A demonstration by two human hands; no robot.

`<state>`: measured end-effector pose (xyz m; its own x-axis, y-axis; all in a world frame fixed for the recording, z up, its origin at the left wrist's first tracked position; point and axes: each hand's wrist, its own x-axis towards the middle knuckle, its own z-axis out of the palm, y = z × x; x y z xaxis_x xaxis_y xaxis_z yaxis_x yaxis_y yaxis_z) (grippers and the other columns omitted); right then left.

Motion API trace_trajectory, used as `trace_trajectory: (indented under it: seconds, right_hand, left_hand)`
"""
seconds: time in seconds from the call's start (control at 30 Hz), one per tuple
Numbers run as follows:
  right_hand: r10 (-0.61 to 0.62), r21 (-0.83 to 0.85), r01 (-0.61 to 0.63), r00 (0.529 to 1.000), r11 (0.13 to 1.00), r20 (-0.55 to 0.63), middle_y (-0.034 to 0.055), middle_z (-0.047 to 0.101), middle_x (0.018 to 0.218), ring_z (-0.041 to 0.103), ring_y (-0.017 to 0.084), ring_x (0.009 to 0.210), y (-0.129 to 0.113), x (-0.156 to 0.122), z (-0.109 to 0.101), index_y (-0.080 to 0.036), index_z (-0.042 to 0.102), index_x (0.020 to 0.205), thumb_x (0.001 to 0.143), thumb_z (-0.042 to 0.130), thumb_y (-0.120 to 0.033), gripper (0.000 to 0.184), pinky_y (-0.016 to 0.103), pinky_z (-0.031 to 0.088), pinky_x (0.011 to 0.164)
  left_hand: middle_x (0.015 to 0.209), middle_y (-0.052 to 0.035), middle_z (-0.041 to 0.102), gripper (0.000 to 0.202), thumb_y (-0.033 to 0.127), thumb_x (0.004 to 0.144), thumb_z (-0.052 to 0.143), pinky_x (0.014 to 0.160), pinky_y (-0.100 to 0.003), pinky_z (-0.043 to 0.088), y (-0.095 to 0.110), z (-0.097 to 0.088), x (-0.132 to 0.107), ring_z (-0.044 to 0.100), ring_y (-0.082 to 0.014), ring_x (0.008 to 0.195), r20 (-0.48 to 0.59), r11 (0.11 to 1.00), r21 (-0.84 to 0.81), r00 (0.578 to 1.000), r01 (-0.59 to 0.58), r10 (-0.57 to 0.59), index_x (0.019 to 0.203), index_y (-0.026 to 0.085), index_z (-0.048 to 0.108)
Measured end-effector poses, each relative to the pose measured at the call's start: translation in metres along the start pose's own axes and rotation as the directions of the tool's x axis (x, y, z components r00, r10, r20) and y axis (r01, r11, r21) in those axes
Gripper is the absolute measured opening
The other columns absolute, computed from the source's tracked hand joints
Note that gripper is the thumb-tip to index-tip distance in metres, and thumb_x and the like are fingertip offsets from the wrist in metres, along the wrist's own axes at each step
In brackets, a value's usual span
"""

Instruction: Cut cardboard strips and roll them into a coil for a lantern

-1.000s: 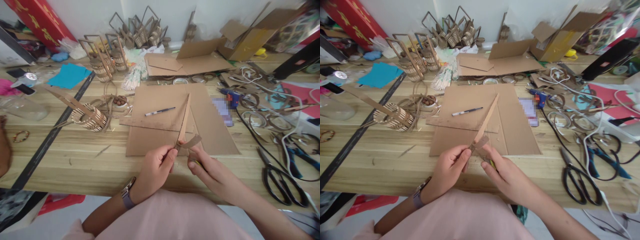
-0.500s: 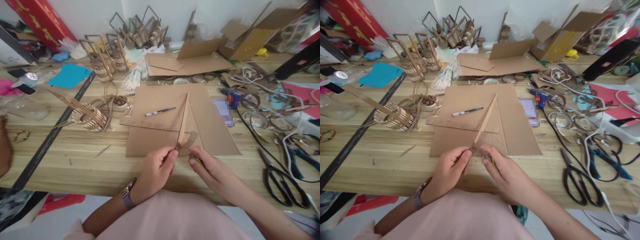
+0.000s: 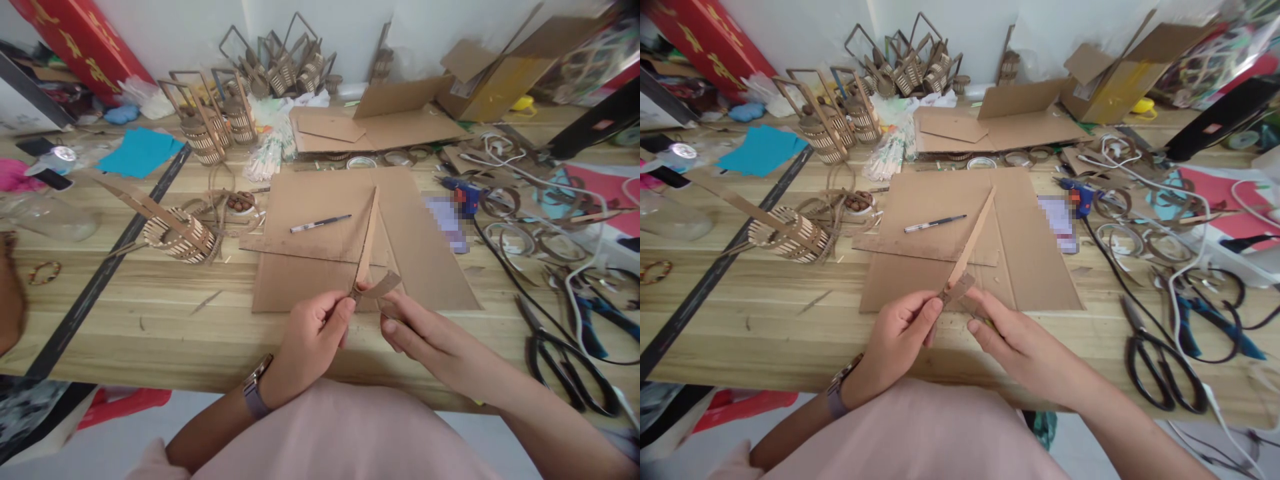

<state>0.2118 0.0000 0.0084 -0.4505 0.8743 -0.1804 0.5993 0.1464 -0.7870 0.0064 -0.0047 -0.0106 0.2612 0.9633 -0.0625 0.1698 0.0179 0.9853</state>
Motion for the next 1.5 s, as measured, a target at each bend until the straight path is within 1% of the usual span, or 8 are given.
trace_trajectory:
  seconds: [0.27,0.43,0.63,1.0,1.17,1.3,1.4,1.5]
  right_hand:
    - [0.018,0.089,-0.031,0.990,0.996,0.139,-0.0018,0.053,0.069,0.052,0.016,0.060,0.006,0.002,-0.002,-0.024,0.038,0.149,0.101,0.031,-0.051,0.056,0.031,0.050,0.065]
    - [0.045,0.030,-0.048,0.995,0.998,0.091,-0.0005,0.060,0.070,0.059,0.017,0.064,0.003,0.001,0.000,-0.023,0.039,0.148,0.102,0.030,-0.050,0.055,0.030,0.053,0.065]
    - [-0.098,-0.097,0.097,0.995,0.991,-0.001,0.0092,0.071,0.119,0.069,0.022,0.107,0.001,-0.001,0.004,-0.028,0.042,0.145,0.103,0.033,-0.041,0.045,0.036,0.057,0.088]
    - [-0.057,-0.110,0.074,0.987,0.991,0.148,0.0112,0.057,0.145,0.056,0.025,0.132,0.002,-0.001,-0.014,-0.025,0.039,0.150,0.103,0.033,-0.045,0.051,0.048,0.047,0.108]
    - [-0.040,-0.077,0.048,0.993,0.996,0.111,0.0116,0.063,0.136,0.059,0.028,0.127,-0.001,0.001,-0.012,-0.027,0.043,0.148,0.102,0.033,-0.048,0.051,0.050,0.050,0.103]
    - [-0.011,-0.029,0.014,0.996,1.000,0.088,0.0082,0.071,0.102,0.069,0.023,0.089,-0.002,0.000,-0.011,-0.028,0.053,0.137,0.101,0.034,-0.052,0.047,0.041,0.057,0.086]
    - [0.082,0.092,-0.092,0.991,0.992,0.105,-0.0001,0.057,0.072,0.056,0.016,0.062,0.000,-0.002,-0.011,-0.027,0.056,0.131,0.100,0.035,-0.057,0.047,0.030,0.053,0.062]
    - [0.153,0.317,-0.194,0.977,0.928,0.151,-0.0042,0.045,0.068,0.044,0.013,0.057,0.004,-0.003,-0.009,-0.025,0.049,0.137,0.098,0.038,-0.062,0.055,0.024,0.043,0.052]
  left_hand:
    - [0.052,0.0066,0.045,0.040,0.036,0.102,0.043,0.053,-0.020,0.032,0.000,0.000,-0.001,0.043,-0.0081,0.050,0.019,0.996,0.075,0.999,-0.049,0.048,0.067,0.018,0.050]
    - [0.051,0.0066,0.045,0.041,0.036,0.102,0.043,0.052,-0.020,0.032,0.001,0.001,0.001,0.043,-0.0082,0.050,0.023,0.996,0.077,0.999,-0.050,0.048,0.066,0.019,0.048]
    - [0.051,0.0071,0.045,0.038,0.038,0.101,0.044,0.050,-0.020,0.033,0.004,0.002,0.001,0.043,-0.0080,0.048,0.020,1.000,0.008,1.000,-0.017,0.017,0.069,0.019,0.052]
    - [0.052,0.0066,0.045,0.037,0.037,0.102,0.042,0.051,-0.021,0.032,0.002,0.000,0.001,0.044,-0.0089,0.050,0.045,0.993,0.116,0.999,-0.028,0.023,0.072,0.018,0.054]
    - [0.052,0.0066,0.046,0.038,0.038,0.102,0.042,0.052,-0.021,0.033,0.004,0.000,0.001,0.044,-0.0089,0.050,0.047,0.994,0.112,0.999,-0.020,0.014,0.070,0.019,0.052]
    - [0.052,0.0064,0.046,0.039,0.037,0.102,0.042,0.052,-0.021,0.032,0.005,-0.001,0.001,0.044,-0.0090,0.050,0.045,0.992,0.127,0.999,-0.021,0.016,0.068,0.019,0.049]
    - [0.052,0.0065,0.045,0.041,0.038,0.102,0.042,0.052,-0.021,0.031,0.004,-0.001,0.002,0.043,-0.0088,0.050,0.051,0.992,0.125,0.998,-0.028,0.022,0.066,0.019,0.046]
    - [0.052,0.0065,0.044,0.042,0.038,0.102,0.042,0.052,-0.021,0.031,0.004,-0.001,0.002,0.042,-0.0087,0.050,0.060,0.993,0.110,0.998,-0.036,0.029,0.064,0.020,0.043]
